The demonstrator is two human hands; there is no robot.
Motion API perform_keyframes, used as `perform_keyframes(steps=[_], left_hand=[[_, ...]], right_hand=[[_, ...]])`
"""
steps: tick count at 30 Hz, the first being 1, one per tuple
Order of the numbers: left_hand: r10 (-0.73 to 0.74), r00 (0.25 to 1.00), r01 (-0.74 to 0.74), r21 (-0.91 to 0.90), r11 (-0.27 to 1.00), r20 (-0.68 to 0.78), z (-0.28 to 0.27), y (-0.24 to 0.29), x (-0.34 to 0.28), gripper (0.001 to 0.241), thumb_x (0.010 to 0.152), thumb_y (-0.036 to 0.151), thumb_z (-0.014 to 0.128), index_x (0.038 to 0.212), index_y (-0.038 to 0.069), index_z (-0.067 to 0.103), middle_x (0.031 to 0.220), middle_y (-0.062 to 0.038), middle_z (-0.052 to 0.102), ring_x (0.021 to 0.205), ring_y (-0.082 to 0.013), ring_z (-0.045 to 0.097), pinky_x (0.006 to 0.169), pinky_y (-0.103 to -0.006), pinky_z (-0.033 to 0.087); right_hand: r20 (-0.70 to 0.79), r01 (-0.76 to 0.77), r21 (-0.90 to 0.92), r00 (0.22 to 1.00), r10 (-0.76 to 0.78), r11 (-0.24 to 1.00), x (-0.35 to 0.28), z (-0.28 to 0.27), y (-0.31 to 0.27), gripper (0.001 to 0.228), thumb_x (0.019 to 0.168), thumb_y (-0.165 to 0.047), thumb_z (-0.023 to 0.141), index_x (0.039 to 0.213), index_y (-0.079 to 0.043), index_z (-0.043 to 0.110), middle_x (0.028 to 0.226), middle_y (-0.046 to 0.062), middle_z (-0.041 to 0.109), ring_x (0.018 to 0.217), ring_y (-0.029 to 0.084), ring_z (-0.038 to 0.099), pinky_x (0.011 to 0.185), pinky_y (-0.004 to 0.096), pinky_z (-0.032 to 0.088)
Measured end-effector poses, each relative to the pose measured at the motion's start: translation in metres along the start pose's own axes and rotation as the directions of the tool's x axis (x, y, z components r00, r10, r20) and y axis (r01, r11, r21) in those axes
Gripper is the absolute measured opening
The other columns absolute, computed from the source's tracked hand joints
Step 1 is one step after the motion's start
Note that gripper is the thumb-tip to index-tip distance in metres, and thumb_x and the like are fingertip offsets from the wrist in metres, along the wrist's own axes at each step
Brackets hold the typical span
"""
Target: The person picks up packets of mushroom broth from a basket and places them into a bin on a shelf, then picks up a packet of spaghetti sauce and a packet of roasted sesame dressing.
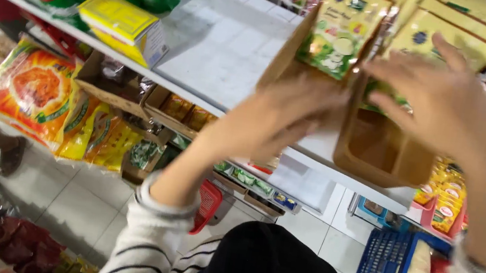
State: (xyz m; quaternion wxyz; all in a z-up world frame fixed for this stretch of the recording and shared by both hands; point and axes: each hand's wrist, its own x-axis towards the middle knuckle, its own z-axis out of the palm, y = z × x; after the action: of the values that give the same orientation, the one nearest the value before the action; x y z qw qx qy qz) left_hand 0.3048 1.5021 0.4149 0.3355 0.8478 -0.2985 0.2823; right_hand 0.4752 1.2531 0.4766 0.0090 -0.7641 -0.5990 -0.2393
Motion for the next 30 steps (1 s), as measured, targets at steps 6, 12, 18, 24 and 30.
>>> perform_keyframes(steps=[6,12,18,24,30], left_hand=[[-0.015,0.933,0.219,-0.534,0.817,0.360,0.075,0.056,-0.060,0.038,0.098,0.010,0.066,0.136,0.008,0.063,0.134,-0.010,0.069,0.130,-0.0314,0.063,0.113,-0.0420,0.050],[-0.061,0.777,0.470,-0.514,0.717,0.627,0.226,0.071,-0.061,0.039,0.098,0.013,0.063,0.137,0.007,0.060,0.130,-0.010,0.069,0.121,-0.0255,0.067,0.105,-0.0390,0.051],[0.117,0.652,0.443,-0.502,0.743,0.749,0.363,0.142,-0.042,0.036,0.099,0.019,0.064,0.133,0.009,0.063,0.124,-0.013,0.068,0.117,-0.0277,0.066,0.102,-0.0384,0.051],[0.306,0.557,0.356,-0.555,0.752,0.772,0.476,0.258,-0.035,0.035,0.096,0.018,0.066,0.130,0.010,0.065,0.128,-0.012,0.066,0.119,-0.0322,0.063,0.099,-0.0396,0.050],[0.437,0.549,0.271,-0.647,0.713,0.712,0.560,0.373,-0.063,0.035,0.093,0.014,0.067,0.127,0.008,0.066,0.137,-0.015,0.058,0.125,-0.0363,0.056,0.103,-0.0423,0.047]], right_hand=[[-0.484,-0.148,0.521,0.760,0.434,0.841,-0.174,-0.008,-0.078,0.019,0.094,-0.015,0.065,0.113,-0.015,0.071,0.114,0.003,0.073,0.114,0.022,0.070,0.109,0.045,0.051],[0.009,-0.796,0.458,0.450,0.893,0.396,-0.347,0.045,-0.162,0.024,0.088,-0.010,0.071,0.112,-0.010,0.074,0.113,0.009,0.075,0.108,0.028,0.069,0.097,0.040,0.050],[0.172,-0.948,0.317,0.055,0.984,-0.002,-0.492,0.006,-0.290,0.023,0.090,-0.015,0.069,0.112,-0.012,0.075,0.115,0.005,0.074,0.107,0.028,0.068,0.094,0.041,0.050],[0.015,-0.964,0.148,-0.219,0.976,-0.219,-0.587,-0.055,-0.367,0.024,0.090,-0.016,0.068,0.114,-0.015,0.073,0.114,0.002,0.074,0.110,0.024,0.067,0.094,0.039,0.047],[-0.040,-0.916,0.084,-0.396,0.917,-0.392,-0.648,-0.101,-0.423,0.026,0.092,-0.019,0.068,0.117,-0.016,0.072,0.118,0.001,0.071,0.112,0.024,0.065,0.093,0.039,0.046]])
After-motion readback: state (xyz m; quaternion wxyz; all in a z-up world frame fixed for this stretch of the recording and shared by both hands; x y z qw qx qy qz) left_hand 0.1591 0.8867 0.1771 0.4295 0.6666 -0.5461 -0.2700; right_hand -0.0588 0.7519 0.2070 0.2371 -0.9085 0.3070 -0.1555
